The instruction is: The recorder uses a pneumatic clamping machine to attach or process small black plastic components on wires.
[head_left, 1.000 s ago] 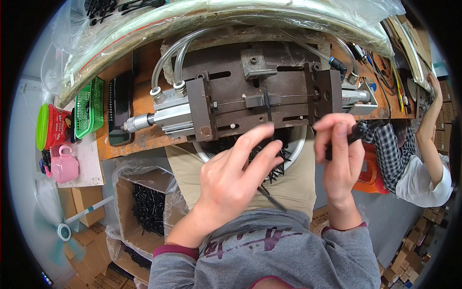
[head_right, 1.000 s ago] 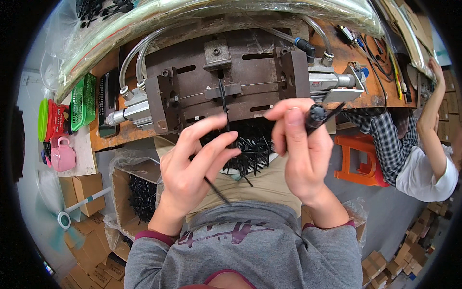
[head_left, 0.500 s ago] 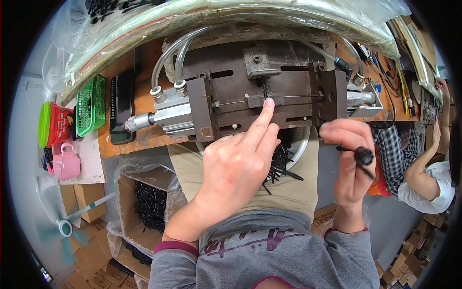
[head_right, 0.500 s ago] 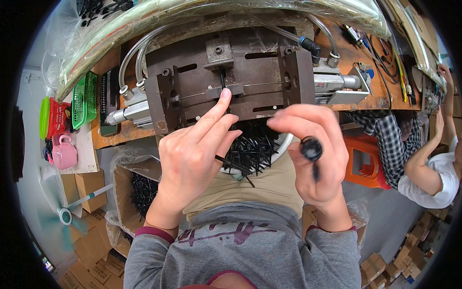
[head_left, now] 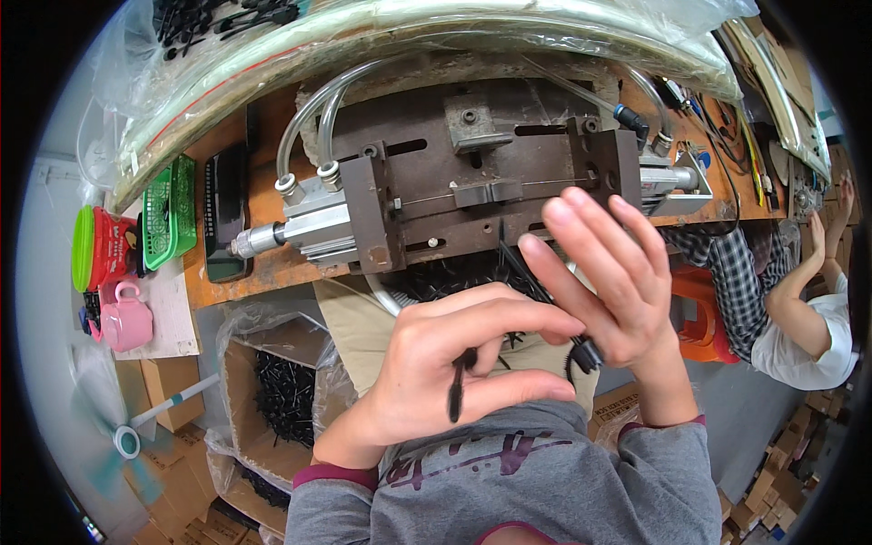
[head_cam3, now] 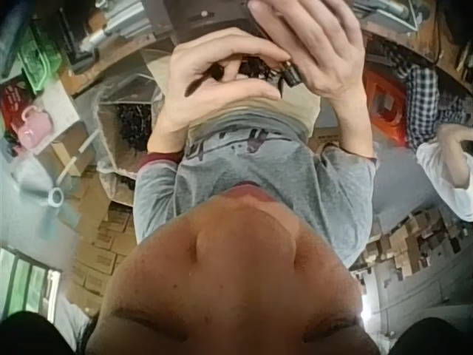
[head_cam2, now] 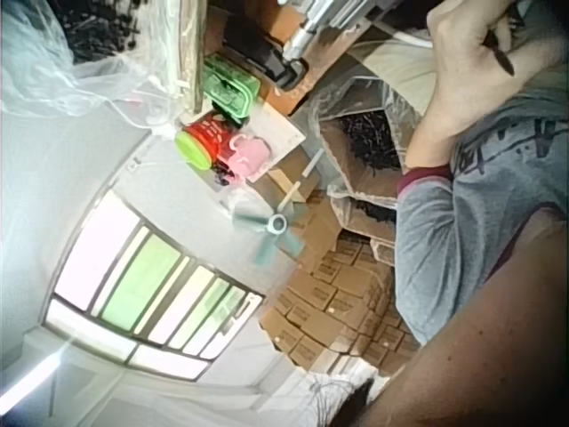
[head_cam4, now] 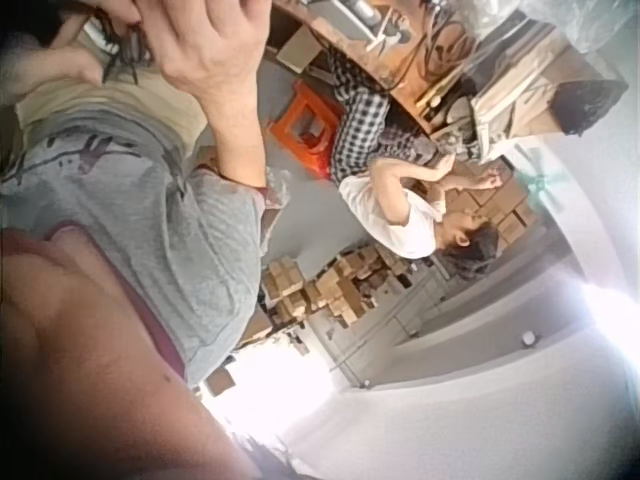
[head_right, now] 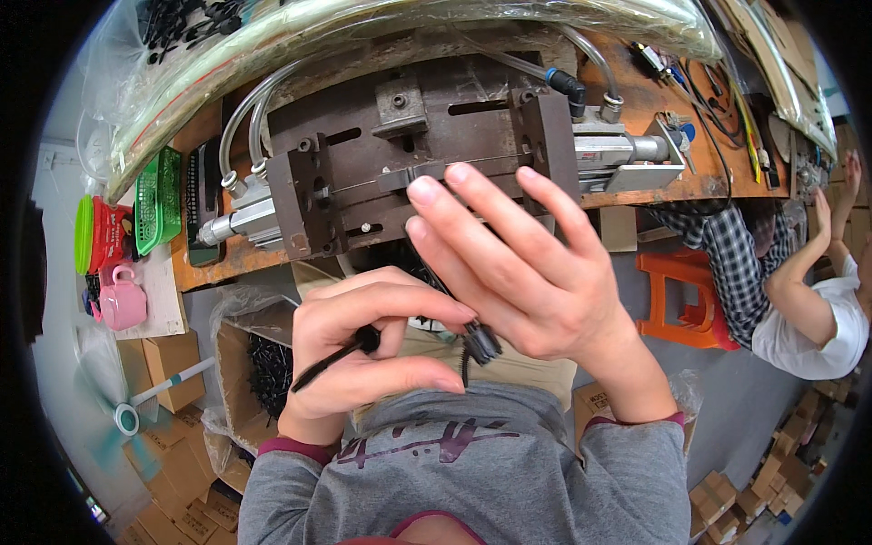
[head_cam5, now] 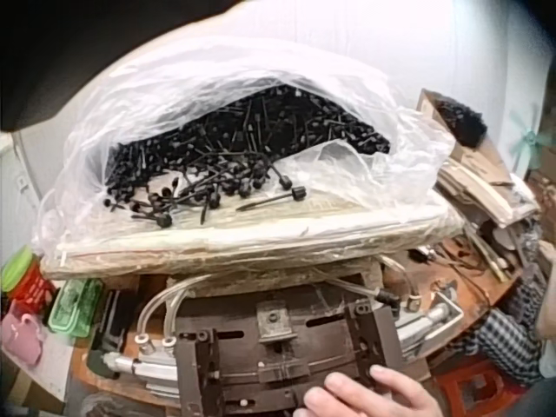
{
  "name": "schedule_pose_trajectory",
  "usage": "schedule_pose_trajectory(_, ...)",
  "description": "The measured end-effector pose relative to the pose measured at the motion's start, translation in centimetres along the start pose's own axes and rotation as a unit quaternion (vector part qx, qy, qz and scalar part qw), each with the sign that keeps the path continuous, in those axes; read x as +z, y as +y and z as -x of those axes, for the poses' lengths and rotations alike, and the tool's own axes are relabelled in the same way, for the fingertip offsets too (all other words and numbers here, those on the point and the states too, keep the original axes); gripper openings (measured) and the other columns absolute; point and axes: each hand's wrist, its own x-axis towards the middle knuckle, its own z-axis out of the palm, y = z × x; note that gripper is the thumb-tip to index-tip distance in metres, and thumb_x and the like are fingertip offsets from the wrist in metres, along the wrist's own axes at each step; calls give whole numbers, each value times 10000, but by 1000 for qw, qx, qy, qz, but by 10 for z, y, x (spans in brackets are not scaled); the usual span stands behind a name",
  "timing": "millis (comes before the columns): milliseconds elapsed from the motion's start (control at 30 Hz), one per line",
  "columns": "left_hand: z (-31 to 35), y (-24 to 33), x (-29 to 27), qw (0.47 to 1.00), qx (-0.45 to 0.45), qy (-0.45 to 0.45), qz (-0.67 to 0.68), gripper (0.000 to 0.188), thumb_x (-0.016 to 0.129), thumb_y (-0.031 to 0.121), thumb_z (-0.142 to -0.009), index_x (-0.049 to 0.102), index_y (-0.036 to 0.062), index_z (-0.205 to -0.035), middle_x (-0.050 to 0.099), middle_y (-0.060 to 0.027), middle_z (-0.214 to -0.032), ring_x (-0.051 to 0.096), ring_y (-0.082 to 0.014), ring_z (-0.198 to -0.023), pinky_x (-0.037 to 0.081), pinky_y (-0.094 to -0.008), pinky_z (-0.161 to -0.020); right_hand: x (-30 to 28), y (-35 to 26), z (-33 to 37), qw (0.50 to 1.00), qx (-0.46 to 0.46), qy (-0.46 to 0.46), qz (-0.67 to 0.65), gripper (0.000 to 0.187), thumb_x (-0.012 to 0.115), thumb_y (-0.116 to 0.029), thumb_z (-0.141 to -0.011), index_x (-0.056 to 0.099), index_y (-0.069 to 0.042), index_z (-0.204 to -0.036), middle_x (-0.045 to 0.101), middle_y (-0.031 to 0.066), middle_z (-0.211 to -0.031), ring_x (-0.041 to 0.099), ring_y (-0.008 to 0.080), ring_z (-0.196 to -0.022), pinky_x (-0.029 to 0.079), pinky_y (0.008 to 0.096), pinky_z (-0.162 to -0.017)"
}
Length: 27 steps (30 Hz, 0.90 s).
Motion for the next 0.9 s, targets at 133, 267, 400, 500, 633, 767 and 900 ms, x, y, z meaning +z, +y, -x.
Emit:
schedule_pose_trajectory(133, 3, 1, 0, 1000, -10, 11, 2, 497, 933, 155, -591, 755, 24, -1036, 707, -79, -967, 393, 3, -527, 249, -184, -463, 2, -5, -2, 999, 17, -10, 27, 292, 547, -174, -909, 720, -67, -1119, 668, 74, -1250, 630, 220, -1174, 447, 395, -1004)
schedule_pose_trajectory(267, 1, 0, 3, 999, -10, 32, -14, 520, 943, 137, -587, 727, 20, -1045, 685, -63, -957, 371, 14, -520, 239, -178, -462, 3, -7, -5, 998, 39, -36, 19, 327, 520, -195, -919, 700, -68, -1161, 669, 79, -1244, 636, 219, -1144, 457, 375, -961)
schedule_pose_trajectory(400, 4, -3, 8, 994, 13, 63, -90, 452, 911, 72, -631, 706, 33, -1032, 673, -56, -990, 383, 3, -513, 263, -168, -457, 8, -10, -2, 998, 44, -28, 30, 346, 517, -203, -919, 686, -76, -1193, 667, 84, -1247, 639, 207, -1079, 463, 359, -925)
schedule_pose_trajectory(500, 6, -1, 9, 983, 41, 86, -157, 401, 873, 25, -656, 735, 66, -1031, 657, -51, -1020, 395, -2, -512, 279, -168, -447, 9, -7, -2, 998, 44, -24, 38, 356, 526, -201, -912, 680, -72, -1206, 664, 84, -1251, 641, 202, -1054, 471, 346, -888)
schedule_pose_trajectory(633, 8, -3, 2, 955, 81, 156, -240, 398, 843, -2, -661, 750, 79, -1040, 657, -71, -1110, 428, -5, -529, 319, -178, -455, -1, -3, 3, 991, 54, -84, 93, 439, 551, -163, -824, 648, -23, -1228, 614, 62, -894, 579, 202, -784, 473, 355, -784)
schedule_pose_trajectory(767, 2, -18, -5, 911, 103, 142, -374, 332, 802, 0, -699, 736, 54, -1020, 654, -135, -1254, 597, -98, -592, 452, -239, -512, -17, -1, 16, 976, 172, -137, -16, 325, 549, -107, -838, 608, 39, -1122, 518, 74, -767, 514, 227, -669, 453, 329, -670)
schedule_pose_trajectory(900, 1, -31, 5, 861, 73, 76, -497, 256, 763, 50, -754, 714, 36, -1004, 652, -115, -1282, 681, -183, -653, 522, -280, -572, -33, -12, 10, 876, 385, -89, -276, 226, 485, -151, -974, 582, 43, -1041, 547, 90, -795, 488, 192, -640, 411, 295, -616)
